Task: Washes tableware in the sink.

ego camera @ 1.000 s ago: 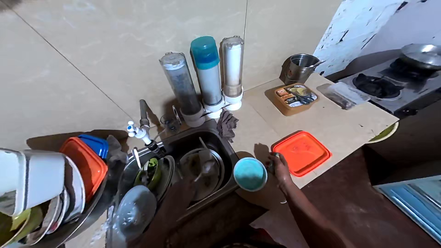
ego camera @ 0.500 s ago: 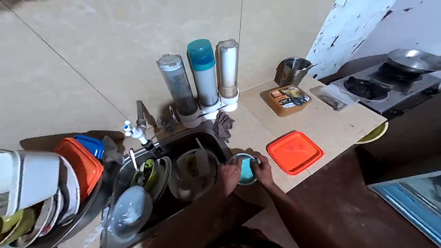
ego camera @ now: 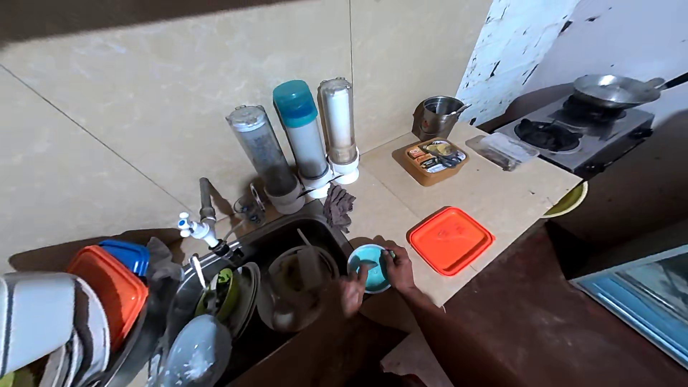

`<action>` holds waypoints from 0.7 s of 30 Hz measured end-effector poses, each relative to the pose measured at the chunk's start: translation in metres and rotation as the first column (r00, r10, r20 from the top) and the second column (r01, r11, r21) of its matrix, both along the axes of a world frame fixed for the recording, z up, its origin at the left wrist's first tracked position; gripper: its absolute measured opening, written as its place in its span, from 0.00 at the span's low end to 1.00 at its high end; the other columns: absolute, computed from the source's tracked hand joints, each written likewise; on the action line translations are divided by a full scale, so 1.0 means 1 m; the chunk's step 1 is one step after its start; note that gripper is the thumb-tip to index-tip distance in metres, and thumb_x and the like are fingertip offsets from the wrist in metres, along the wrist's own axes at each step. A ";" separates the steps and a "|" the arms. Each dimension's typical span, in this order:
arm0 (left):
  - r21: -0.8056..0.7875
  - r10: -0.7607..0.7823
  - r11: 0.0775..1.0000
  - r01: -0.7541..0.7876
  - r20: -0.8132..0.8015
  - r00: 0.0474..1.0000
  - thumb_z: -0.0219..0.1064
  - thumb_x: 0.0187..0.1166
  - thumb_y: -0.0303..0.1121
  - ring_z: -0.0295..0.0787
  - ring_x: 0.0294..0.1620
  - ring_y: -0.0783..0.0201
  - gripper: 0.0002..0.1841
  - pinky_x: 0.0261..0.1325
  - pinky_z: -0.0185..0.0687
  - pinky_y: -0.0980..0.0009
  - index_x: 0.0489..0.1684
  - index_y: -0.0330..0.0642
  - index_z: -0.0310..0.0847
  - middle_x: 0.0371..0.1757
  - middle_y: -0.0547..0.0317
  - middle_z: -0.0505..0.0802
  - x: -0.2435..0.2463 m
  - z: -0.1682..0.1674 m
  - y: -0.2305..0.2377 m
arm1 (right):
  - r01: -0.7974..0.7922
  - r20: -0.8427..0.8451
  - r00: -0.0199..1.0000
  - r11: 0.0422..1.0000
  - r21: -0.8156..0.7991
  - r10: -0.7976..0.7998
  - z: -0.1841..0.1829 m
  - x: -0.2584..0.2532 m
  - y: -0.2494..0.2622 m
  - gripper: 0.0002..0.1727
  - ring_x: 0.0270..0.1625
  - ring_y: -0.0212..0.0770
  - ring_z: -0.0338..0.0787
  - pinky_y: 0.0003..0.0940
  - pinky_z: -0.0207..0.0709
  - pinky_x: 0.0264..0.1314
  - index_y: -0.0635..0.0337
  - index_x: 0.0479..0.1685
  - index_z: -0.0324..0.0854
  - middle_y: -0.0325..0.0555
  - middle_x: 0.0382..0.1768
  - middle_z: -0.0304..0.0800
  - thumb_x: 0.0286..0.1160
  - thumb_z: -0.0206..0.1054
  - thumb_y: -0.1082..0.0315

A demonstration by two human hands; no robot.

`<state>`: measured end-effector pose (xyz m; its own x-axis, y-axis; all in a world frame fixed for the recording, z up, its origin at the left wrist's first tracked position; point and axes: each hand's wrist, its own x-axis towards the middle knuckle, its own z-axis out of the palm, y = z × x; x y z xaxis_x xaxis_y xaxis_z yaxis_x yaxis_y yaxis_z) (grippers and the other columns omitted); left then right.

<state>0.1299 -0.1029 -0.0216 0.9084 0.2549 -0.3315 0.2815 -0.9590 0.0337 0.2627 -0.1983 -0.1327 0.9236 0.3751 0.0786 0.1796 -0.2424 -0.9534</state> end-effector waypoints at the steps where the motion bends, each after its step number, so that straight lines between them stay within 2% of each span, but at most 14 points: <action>1: 0.007 -0.007 1.000 0.007 0.060 0.998 0.51 0.89 0.25 0.93 0.48 0.34 0.27 0.52 0.86 0.44 0.89 0.41 0.63 0.58 0.31 0.90 -0.010 -0.002 -0.002 | -0.004 -0.003 1.000 1.000 -0.012 0.004 0.001 0.001 0.000 0.15 0.70 0.65 0.82 0.63 0.72 0.73 0.69 0.58 0.87 0.67 0.63 0.86 0.83 0.61 0.69; 2: 0.035 -0.030 0.999 0.025 0.149 0.988 0.53 0.88 0.25 0.94 0.42 0.35 0.25 0.46 0.88 0.45 0.85 0.41 0.69 0.51 0.33 0.93 -0.017 -0.007 -0.001 | -0.006 -0.001 1.000 1.000 -0.015 0.006 0.001 0.001 -0.001 0.15 0.70 0.66 0.82 0.64 0.72 0.72 0.69 0.57 0.87 0.68 0.63 0.85 0.83 0.61 0.69; 4: 0.017 -0.022 1.000 0.019 0.168 0.986 0.54 0.87 0.25 0.93 0.42 0.34 0.25 0.45 0.88 0.43 0.84 0.44 0.72 0.51 0.32 0.92 -0.015 -0.005 0.006 | -0.021 0.008 1.000 1.000 -0.012 0.021 0.000 0.000 -0.002 0.15 0.70 0.65 0.82 0.63 0.72 0.73 0.69 0.58 0.87 0.68 0.63 0.85 0.83 0.61 0.69; 5: 0.009 -0.003 1.000 0.002 0.151 0.989 0.54 0.87 0.24 0.93 0.45 0.33 0.25 0.47 0.87 0.42 0.84 0.45 0.72 0.55 0.31 0.91 -0.005 -0.001 0.012 | -0.030 0.010 0.999 1.000 -0.004 0.030 -0.001 0.001 -0.003 0.15 0.71 0.64 0.82 0.62 0.72 0.74 0.69 0.58 0.87 0.67 0.64 0.85 0.83 0.60 0.69; 8: -0.008 0.097 0.995 -0.097 0.010 0.995 0.47 0.91 0.25 0.89 0.60 0.34 0.24 0.58 0.85 0.41 0.86 0.46 0.65 0.73 0.35 0.83 0.039 0.018 0.020 | -0.041 0.024 0.999 0.999 0.035 0.040 -0.002 0.001 -0.005 0.15 0.72 0.61 0.82 0.59 0.72 0.75 0.69 0.59 0.87 0.65 0.64 0.86 0.83 0.60 0.70; 9: -0.005 0.108 0.994 -0.108 -0.015 0.994 0.46 0.92 0.25 0.89 0.61 0.34 0.24 0.58 0.84 0.41 0.86 0.45 0.64 0.74 0.35 0.82 0.051 0.020 0.019 | -0.039 0.024 0.999 0.998 0.044 0.038 -0.003 0.000 -0.005 0.15 0.71 0.62 0.82 0.60 0.72 0.75 0.69 0.59 0.87 0.66 0.63 0.86 0.83 0.60 0.70; 11: 0.044 0.105 0.994 -0.103 -0.035 0.994 0.45 0.91 0.24 0.90 0.59 0.35 0.23 0.56 0.85 0.42 0.84 0.41 0.65 0.67 0.34 0.87 0.062 0.016 0.011 | -0.029 0.037 0.999 0.998 0.048 0.027 -0.005 0.001 -0.004 0.15 0.69 0.61 0.83 0.60 0.73 0.73 0.69 0.57 0.87 0.65 0.62 0.87 0.83 0.60 0.70; 14: 0.085 0.121 0.990 -0.115 -0.070 0.990 0.45 0.92 0.25 0.91 0.55 0.33 0.25 0.55 0.85 0.43 0.88 0.41 0.61 0.58 0.31 0.90 0.058 0.013 0.006 | -0.051 0.022 0.998 0.999 0.003 0.051 -0.006 0.003 -0.004 0.16 0.70 0.62 0.83 0.62 0.72 0.74 0.68 0.57 0.88 0.64 0.63 0.87 0.83 0.61 0.67; 16: 0.048 0.175 0.984 -0.171 -0.095 0.980 0.45 0.92 0.27 0.91 0.57 0.32 0.26 0.58 0.84 0.41 0.90 0.45 0.57 0.61 0.31 0.89 0.052 0.016 0.015 | -0.071 0.012 0.997 0.997 -0.018 0.071 -0.003 0.003 -0.005 0.16 0.70 0.62 0.83 0.63 0.72 0.74 0.66 0.58 0.88 0.64 0.63 0.87 0.83 0.60 0.66; 18: 0.018 0.216 0.976 -0.216 -0.039 0.976 0.46 0.92 0.27 0.91 0.56 0.32 0.26 0.57 0.84 0.40 0.91 0.48 0.59 0.64 0.32 0.88 0.047 0.015 0.027 | -0.060 0.003 0.998 0.998 -0.012 0.060 -0.002 0.002 -0.005 0.16 0.69 0.63 0.83 0.64 0.72 0.72 0.67 0.57 0.88 0.64 0.61 0.87 0.83 0.60 0.67; 21: 0.043 0.131 0.990 -0.137 0.122 0.984 0.48 0.90 0.26 0.94 0.50 0.35 0.23 0.50 0.87 0.43 0.84 0.45 0.69 0.62 0.35 0.90 0.043 0.014 0.030 | -0.039 0.004 0.999 0.999 0.006 0.039 -0.003 0.001 -0.003 0.16 0.69 0.62 0.84 0.65 0.71 0.72 0.67 0.57 0.88 0.64 0.61 0.87 0.83 0.60 0.67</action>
<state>0.1733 -0.0728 -0.0078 0.8969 0.3907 -0.2073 0.4045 -0.9141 0.0270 0.2641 -0.2014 -0.1357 0.9080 0.4104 0.0844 0.1922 -0.2289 -0.9543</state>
